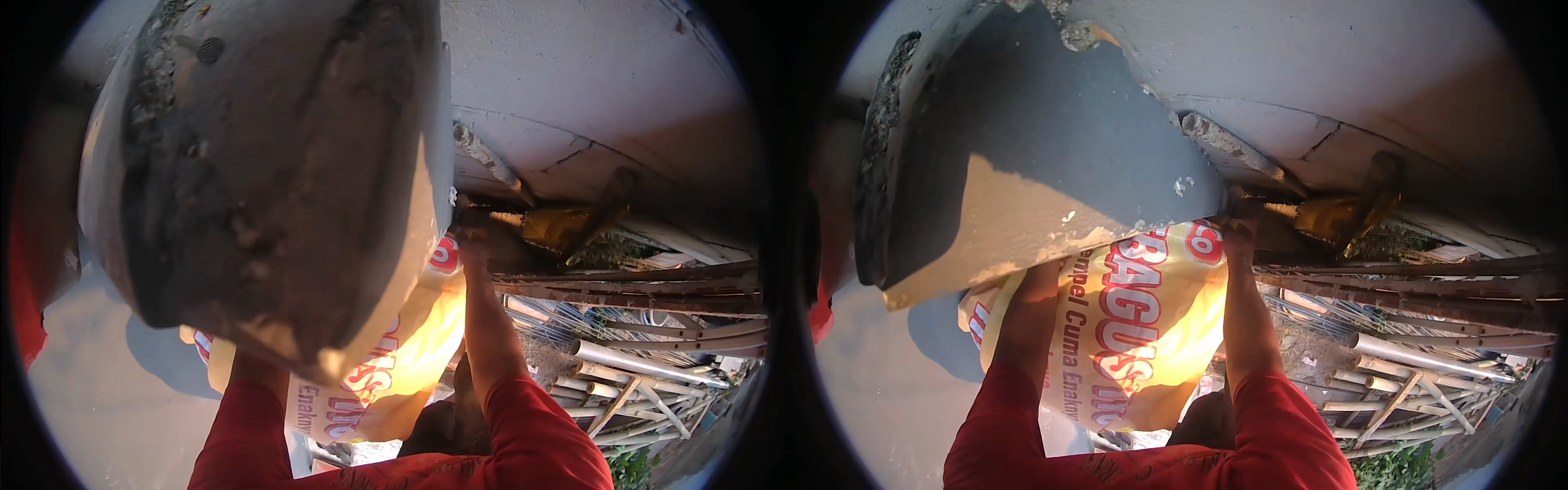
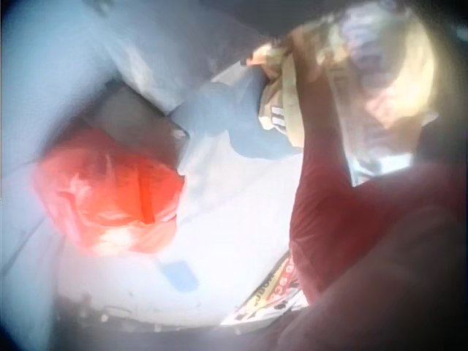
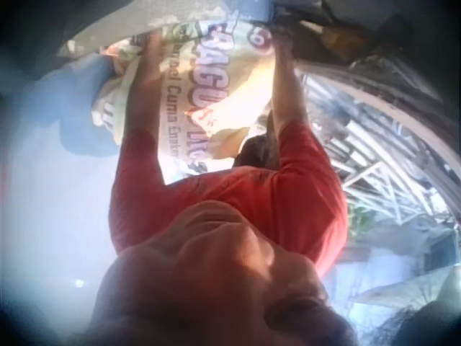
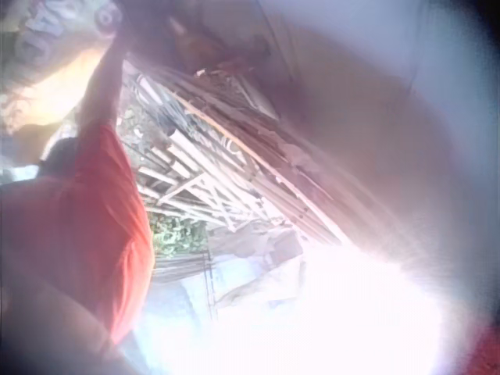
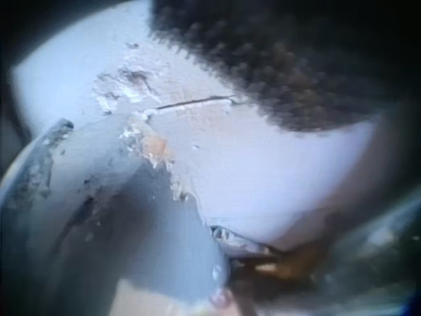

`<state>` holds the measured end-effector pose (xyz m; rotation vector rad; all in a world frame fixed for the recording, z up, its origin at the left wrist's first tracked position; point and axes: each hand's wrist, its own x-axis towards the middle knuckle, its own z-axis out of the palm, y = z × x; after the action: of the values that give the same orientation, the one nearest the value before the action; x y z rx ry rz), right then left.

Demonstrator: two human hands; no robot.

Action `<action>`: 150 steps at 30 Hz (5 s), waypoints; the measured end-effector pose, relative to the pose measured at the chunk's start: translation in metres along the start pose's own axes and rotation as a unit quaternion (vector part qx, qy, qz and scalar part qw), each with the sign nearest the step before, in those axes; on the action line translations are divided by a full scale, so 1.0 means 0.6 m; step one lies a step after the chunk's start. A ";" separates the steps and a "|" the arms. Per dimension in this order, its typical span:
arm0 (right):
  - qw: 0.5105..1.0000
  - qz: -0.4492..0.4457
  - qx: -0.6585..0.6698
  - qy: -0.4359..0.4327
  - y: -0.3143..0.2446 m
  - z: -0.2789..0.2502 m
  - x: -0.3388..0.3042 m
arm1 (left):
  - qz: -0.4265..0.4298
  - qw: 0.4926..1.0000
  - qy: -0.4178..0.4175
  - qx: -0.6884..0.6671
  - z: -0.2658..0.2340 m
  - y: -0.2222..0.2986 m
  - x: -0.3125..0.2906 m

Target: The person organizes various items in an outdoor area, first picking up and moving a pair of shoes, then rearranging several large plastic bags, placing a curved orange plastic piece on top, and finally positioning a large translucent panel next to the bags.

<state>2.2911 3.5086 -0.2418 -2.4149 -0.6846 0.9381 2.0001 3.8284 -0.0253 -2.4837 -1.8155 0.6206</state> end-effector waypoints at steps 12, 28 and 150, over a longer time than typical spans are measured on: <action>0.993 0.102 0.056 0.027 -0.012 0.126 0.062 | -0.088 0.988 0.107 0.061 0.124 -0.043 0.068; 0.938 -0.302 0.164 0.054 -0.264 -0.121 -0.391 | 0.107 0.990 0.018 -0.094 -0.222 -0.083 -0.226; 0.582 -0.786 -0.207 -0.019 -0.587 0.131 -0.733 | -0.310 -0.283 0.263 -0.869 0.593 -0.124 -0.919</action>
<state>1.8533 3.5383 0.1204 -0.9869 -2.5208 -0.0463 1.6807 3.2674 -0.1645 -0.8560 0.6186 1.8753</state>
